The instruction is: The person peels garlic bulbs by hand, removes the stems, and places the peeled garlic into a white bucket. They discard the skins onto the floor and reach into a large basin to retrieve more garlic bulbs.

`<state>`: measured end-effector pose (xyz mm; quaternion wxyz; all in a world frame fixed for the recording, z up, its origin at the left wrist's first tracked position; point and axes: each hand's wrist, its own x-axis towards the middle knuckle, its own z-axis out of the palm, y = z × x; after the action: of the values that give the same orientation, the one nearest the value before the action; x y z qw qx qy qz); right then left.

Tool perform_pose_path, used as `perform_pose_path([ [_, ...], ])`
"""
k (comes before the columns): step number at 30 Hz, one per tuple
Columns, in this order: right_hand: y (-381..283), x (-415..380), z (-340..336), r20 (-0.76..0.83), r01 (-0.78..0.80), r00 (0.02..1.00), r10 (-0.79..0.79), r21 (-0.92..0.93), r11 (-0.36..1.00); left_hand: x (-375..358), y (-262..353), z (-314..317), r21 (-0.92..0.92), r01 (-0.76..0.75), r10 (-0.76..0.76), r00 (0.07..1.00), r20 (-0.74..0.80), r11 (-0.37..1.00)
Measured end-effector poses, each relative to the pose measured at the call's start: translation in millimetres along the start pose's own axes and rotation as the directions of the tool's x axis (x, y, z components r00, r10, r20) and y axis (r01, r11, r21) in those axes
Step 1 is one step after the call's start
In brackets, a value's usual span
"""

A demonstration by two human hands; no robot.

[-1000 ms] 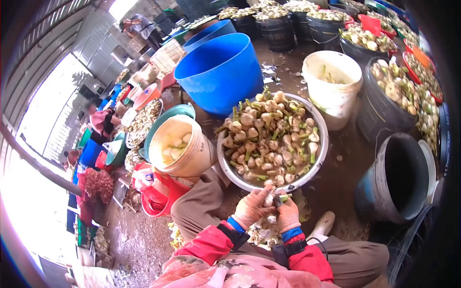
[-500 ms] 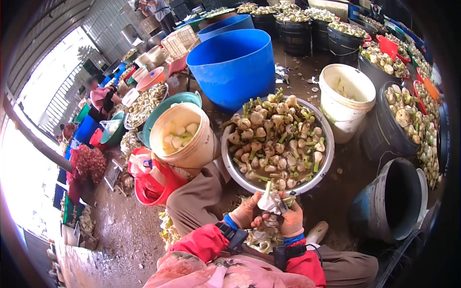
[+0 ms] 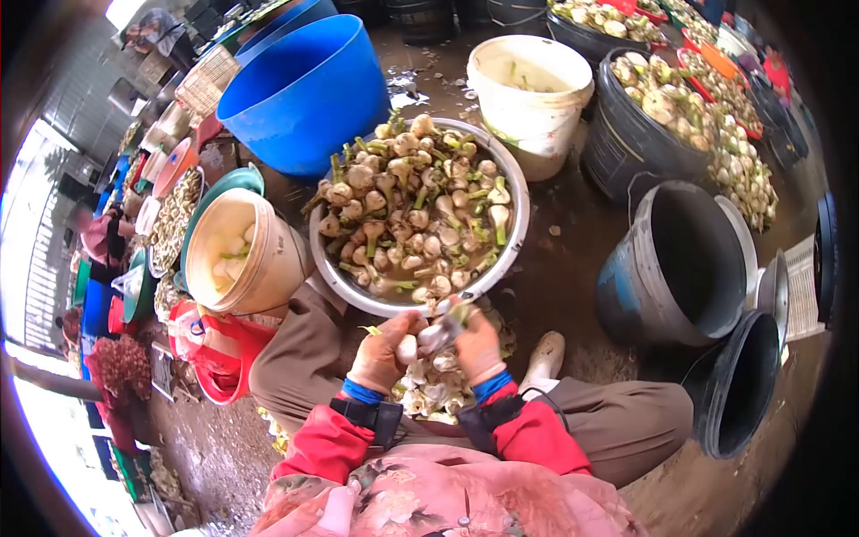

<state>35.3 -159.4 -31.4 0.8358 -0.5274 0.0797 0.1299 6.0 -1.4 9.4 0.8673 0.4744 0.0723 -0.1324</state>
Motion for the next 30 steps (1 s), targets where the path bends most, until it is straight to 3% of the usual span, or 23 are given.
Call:
perform_pose_path([
  [1,15,13,-20,-0.095,-0.058,0.993,0.07,0.131,0.99,-1,6,6,-0.441,0.114,-0.062,0.99,0.129,0.89],
  [2,0,14,-28,-0.158,-0.184,0.955,0.25,0.343,0.921,-12,24,29,-0.286,0.063,-0.111,0.982,-0.155,0.956],
  [3,10,18,-41,-0.19,-0.19,0.951,0.244,0.265,0.945,-12,24,33,-0.319,-0.011,-0.025,0.994,-0.106,0.948],
  [4,20,18,-53,-0.081,-0.242,0.97,0.228,-0.298,0.923,-14,23,31,-0.265,-0.02,-0.028,0.984,-0.177,0.964],
  [5,18,16,-55,0.022,-0.157,0.962,0.272,-0.769,0.619,-16,23,27,-0.21,-0.028,-0.025,0.969,-0.246,0.977],
  [6,-4,9,-38,0.118,0.007,0.927,0.356,-0.955,0.297,-13,22,21,-0.205,-0.022,-0.03,0.969,-0.244,0.978],
  [7,22,-4,-37,0.221,0.194,0.975,0.031,-0.908,0.372,-9,20,13,-0.097,0.015,-0.045,0.95,-0.309,0.995],
  [9,14,-11,-12,0.286,0.284,0.952,-0.11,-0.692,0.663,-7,11,4,0.008,0.063,-0.055,0.924,-0.378,0.998],
  [10,4,-16,-1,0.282,0.28,0.953,-0.108,-0.692,0.666,-6,7,1,0.095,0.088,-0.039,0.901,-0.431,0.992],
  [12,-24,-24,20,0.301,0.095,0.953,0.039,-0.418,0.903,-6,11,11,0.208,0.125,-0.017,0.89,-0.455,0.97],
  [13,-1,-20,20,0.327,0.251,0.941,-0.084,-0.512,0.822,-7,8,10,0.308,0.145,0.007,0.897,-0.443,0.94],
  [15,-19,-26,29,0.299,0.198,0.954,0.028,-0.695,0.692,1,-8,2,0.444,0.074,0.116,0.916,-0.385,0.893],
  [19,-13,-23,29,0.29,0.211,0.956,0.046,-0.789,0.578,2,-11,8,0.613,0.001,0.225,0.93,-0.291,0.79],
  [21,-9,-22,21,0.357,0.241,0.934,-0.01,-0.61,0.755,-6,6,17,0.283,0.131,-0.038,0.95,-0.31,0.95],
  [22,-4,-21,21,0.356,0.241,0.934,-0.012,-0.608,0.756,-4,3,8,0.401,0.088,0.027,0.961,-0.273,0.912],
  [23,-3,-21,23,0.368,0.227,0.929,-0.04,-0.48,0.848,-5,5,8,0.404,0.089,0.027,0.962,-0.273,0.91],
  [24,-2,-21,23,0.376,0.208,0.924,-0.07,-0.341,0.917,-5,8,10,0.309,0.074,0.021,0.955,-0.294,0.948],
  [25,-4,-21,20,0.375,0.209,0.924,-0.071,-0.34,0.917,-6,9,11,0.209,0.057,0.013,0.949,-0.315,0.976],
  [27,-26,-25,16,0.381,0.056,0.924,-0.037,-0.041,0.998,-6,10,2,0.266,0.074,0.019,0.944,-0.33,0.961],
  [28,-22,-23,15,0.329,0.079,0.942,-0.073,-0.005,0.997,-6,11,-4,0.323,0.091,0.028,0.939,-0.344,0.942],
  [30,-26,-18,8,0.285,-0.053,0.958,-0.016,0.235,0.971,-7,21,6,0.439,0.126,0.057,0.923,-0.382,0.89],
])
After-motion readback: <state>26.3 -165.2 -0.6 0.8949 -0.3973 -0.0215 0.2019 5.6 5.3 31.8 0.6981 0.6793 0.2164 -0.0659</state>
